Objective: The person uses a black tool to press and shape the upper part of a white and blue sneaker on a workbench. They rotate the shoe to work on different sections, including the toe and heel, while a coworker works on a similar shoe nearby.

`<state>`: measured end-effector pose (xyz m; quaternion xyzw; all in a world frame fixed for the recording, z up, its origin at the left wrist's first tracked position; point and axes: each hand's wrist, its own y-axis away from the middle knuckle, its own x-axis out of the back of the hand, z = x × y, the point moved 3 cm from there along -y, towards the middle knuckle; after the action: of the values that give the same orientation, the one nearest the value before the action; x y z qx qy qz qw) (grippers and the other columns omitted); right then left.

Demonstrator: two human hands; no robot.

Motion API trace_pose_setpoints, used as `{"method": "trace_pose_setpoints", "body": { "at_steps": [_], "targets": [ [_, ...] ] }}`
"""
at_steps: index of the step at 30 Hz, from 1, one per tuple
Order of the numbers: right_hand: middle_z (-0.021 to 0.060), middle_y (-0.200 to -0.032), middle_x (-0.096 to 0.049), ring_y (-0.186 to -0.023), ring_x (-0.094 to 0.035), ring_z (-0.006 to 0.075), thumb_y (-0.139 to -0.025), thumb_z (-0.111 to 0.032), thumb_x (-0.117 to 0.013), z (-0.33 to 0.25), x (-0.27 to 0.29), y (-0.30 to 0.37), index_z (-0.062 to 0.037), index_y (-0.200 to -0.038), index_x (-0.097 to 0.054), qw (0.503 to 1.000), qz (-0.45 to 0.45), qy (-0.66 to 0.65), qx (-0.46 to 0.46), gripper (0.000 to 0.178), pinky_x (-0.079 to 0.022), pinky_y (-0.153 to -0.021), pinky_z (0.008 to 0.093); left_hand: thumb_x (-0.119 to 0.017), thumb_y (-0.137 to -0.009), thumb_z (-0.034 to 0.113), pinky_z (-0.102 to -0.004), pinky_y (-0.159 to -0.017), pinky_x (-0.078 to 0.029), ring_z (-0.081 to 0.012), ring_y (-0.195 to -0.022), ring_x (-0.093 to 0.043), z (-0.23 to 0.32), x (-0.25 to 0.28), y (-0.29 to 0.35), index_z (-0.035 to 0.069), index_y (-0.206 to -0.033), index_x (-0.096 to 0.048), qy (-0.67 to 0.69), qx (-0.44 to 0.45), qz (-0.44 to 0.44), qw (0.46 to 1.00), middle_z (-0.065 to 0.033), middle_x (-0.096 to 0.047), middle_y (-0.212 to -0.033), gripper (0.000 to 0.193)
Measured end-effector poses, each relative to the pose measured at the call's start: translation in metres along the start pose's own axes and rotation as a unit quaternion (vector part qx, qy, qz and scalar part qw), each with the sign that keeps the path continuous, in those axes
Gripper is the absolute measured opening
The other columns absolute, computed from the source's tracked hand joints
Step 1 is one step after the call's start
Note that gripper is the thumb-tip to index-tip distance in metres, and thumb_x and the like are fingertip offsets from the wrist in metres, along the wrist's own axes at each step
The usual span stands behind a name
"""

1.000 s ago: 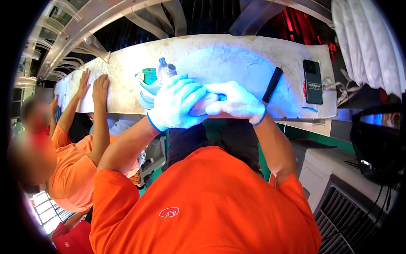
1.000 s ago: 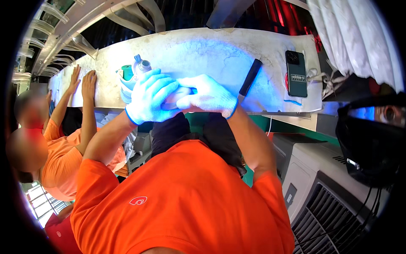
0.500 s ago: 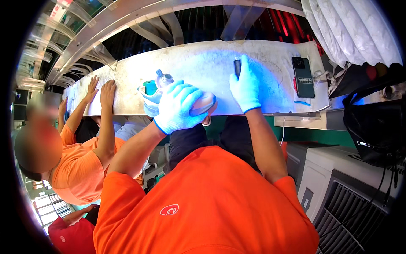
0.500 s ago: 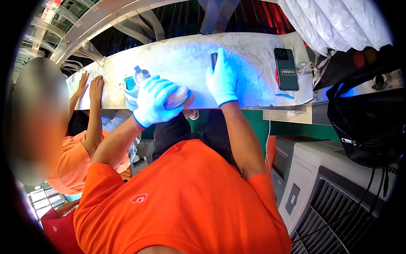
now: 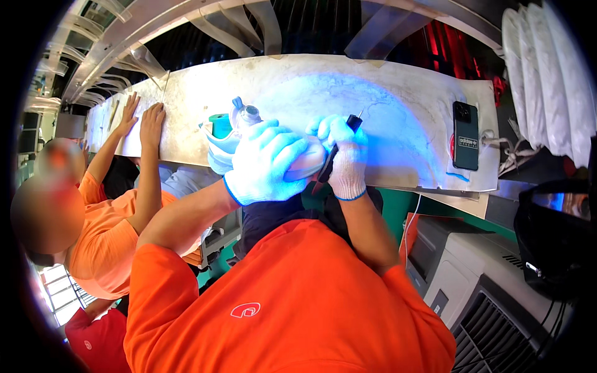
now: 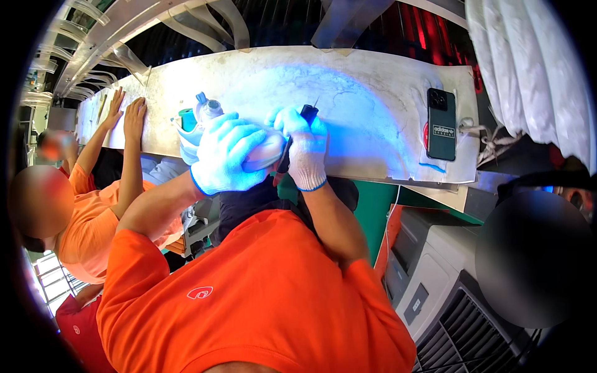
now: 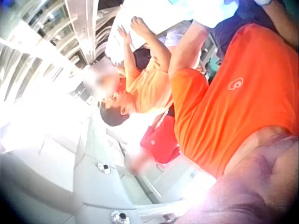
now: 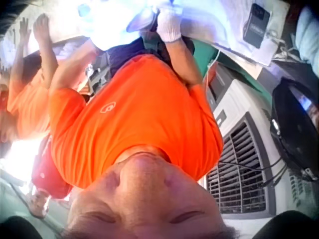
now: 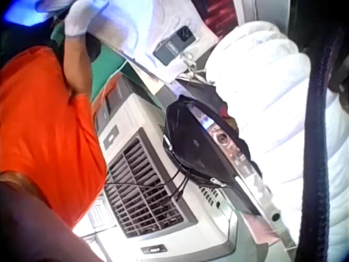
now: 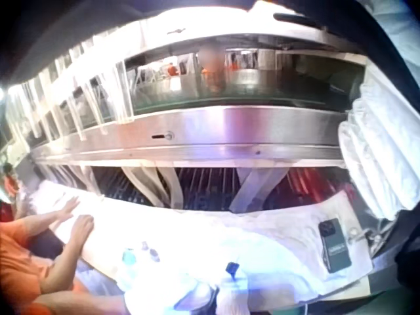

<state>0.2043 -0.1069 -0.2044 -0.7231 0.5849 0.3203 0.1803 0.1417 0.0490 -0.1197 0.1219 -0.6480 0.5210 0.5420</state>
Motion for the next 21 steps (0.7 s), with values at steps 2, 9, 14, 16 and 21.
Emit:
{"method": "trace_pose_setpoints", "body": {
  "at_steps": [2, 9, 14, 16, 21],
  "targets": [
    [0.0032, -0.08, -0.061, -0.082, -0.064, 0.0165, -0.104, -0.016, -0.066, -0.009, -0.003, -0.001, -0.0037, -0.079, -0.062, 0.995, 0.015, 0.092, -0.042, 0.029, -0.051, -0.079, 0.0318, -0.092, -0.066, 0.037, -0.0497, -0.1, -0.058, -0.0299, -0.094, -0.076, -0.001, -0.003, 0.002, 0.009, -0.116, -0.074, 0.02, 0.012, -0.019, 1.0, -0.0078, -0.078, -0.107, 0.06],
    [0.0044, -0.088, -0.075, -0.08, -0.068, 0.0148, -0.103, -0.021, -0.072, -0.02, -0.012, -0.027, 0.0048, -0.095, -0.077, 0.94, -0.175, 0.283, -0.076, 0.028, -0.054, -0.072, 0.0344, -0.094, -0.063, 0.036, -0.0487, -0.095, -0.06, -0.0317, -0.096, -0.077, -0.002, -0.002, 0.002, 0.006, -0.115, -0.076, -0.012, 0.011, -0.017, 1.0, -0.01, -0.079, -0.108, 0.062],
    [0.0045, -0.09, -0.073, -0.087, -0.067, 0.0134, -0.105, -0.018, -0.069, 0.0, 0.003, -0.005, -0.0026, -0.092, -0.076, 0.995, -0.041, 0.047, -0.079, 0.021, -0.052, -0.08, 0.0292, -0.09, -0.064, 0.036, -0.0484, -0.098, -0.058, -0.0315, -0.099, -0.076, 0.0, 0.002, 0.005, 0.006, -0.116, -0.077, 0.0, -0.003, -0.049, 0.999, -0.0122, -0.079, -0.113, 0.062],
    [0.0029, -0.087, -0.072, -0.083, -0.065, 0.0115, -0.103, -0.018, -0.072, -0.014, -0.008, 0.002, -0.001, -0.091, -0.075, 0.991, -0.02, 0.11, -0.08, 0.021, -0.051, -0.076, 0.0288, -0.09, -0.063, 0.036, -0.0482, -0.097, -0.059, -0.0311, -0.098, -0.076, 0.0, -0.002, 0.008, 0.007, -0.116, -0.077, -0.012, -0.008, -0.019, 1.0, -0.0113, -0.079, -0.112, 0.061],
    [0.0011, -0.086, -0.074, -0.078, -0.064, 0.0107, -0.1, -0.016, -0.077, -0.027, -0.018, -0.016, -0.0031, -0.094, -0.077, 0.954, -0.13, 0.253, -0.09, 0.014, -0.052, -0.071, 0.0289, -0.096, -0.064, 0.032, -0.0467, -0.096, -0.06, -0.0303, -0.095, -0.078, -0.002, 0.0, 0.001, 0.008, -0.108, -0.077, 0.016, 0.013, -0.021, 1.0, -0.0096, -0.079, -0.105, 0.054]
  ]
}}
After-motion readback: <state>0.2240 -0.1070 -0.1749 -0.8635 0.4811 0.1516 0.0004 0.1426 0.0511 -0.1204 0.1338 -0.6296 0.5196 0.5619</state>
